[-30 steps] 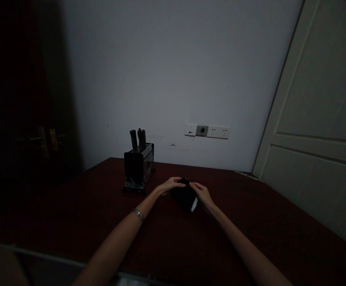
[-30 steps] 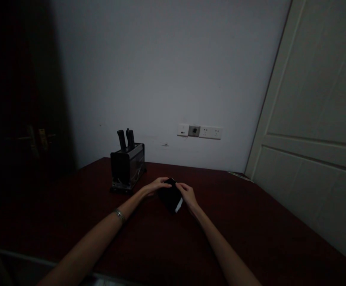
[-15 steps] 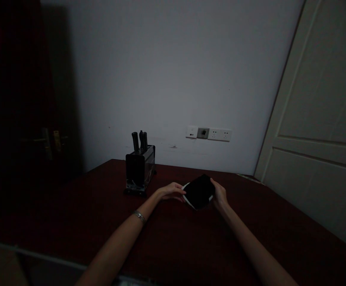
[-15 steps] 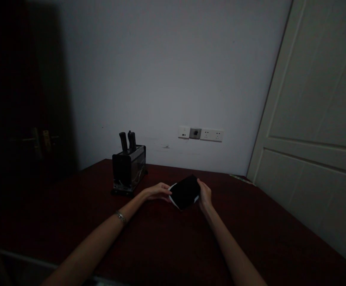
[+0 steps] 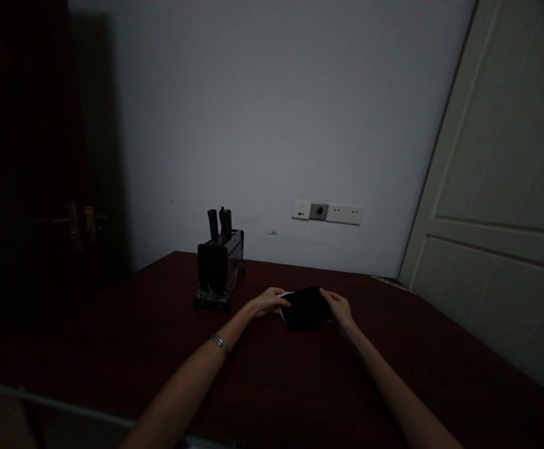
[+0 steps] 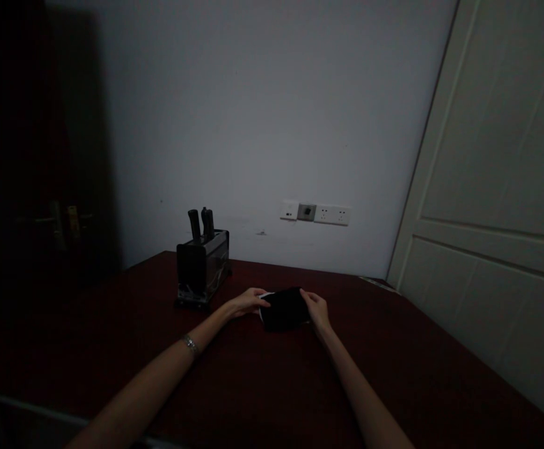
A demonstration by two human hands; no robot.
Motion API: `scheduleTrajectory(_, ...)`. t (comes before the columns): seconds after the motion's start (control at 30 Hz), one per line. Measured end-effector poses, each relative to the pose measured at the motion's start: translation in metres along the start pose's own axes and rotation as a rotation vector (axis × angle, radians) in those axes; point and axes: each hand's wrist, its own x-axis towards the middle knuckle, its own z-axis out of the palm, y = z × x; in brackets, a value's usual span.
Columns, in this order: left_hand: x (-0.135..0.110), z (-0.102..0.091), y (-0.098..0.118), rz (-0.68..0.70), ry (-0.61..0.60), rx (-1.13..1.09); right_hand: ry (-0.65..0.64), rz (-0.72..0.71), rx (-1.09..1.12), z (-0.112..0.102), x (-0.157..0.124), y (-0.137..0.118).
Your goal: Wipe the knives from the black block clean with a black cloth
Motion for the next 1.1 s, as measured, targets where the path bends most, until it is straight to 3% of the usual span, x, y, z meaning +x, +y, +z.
scheduleTrajectory(0.27, -0.006, 0.016, 0.009, -0.017, 0.123, 0.052, 0.027, -0.044, -0.128, -0.007, 0.006, -0.006)
scheduleTrajectory(0.43, -0.003, 0.044, 0.014, -0.049, 0.140, 0.042, 0.002, -0.048, -0.223, -0.037, 0.015, -0.015)
scheduleTrajectory(0.6, 0.007, 0.089, 0.017, -0.050, 0.089, 0.079, 0.009, -0.001, -0.311, -0.092, 0.016, -0.035)
scheduleTrajectory(0.73, 0.020, 0.134, 0.009, -0.027, -0.025, 0.206, -0.052, 0.041, -0.361, -0.146, 0.011, -0.049)
scheduleTrajectory(0.97, 0.028, 0.219, 0.000, 0.093, -0.268, 0.556, -0.086, 0.190, -0.519, -0.248, -0.005, -0.043)
scheduleTrajectory(1.1, 0.021, 0.254, 0.006, 0.125, -0.422, 0.723, -0.064, 0.230, -0.551, -0.292, -0.017, -0.040)
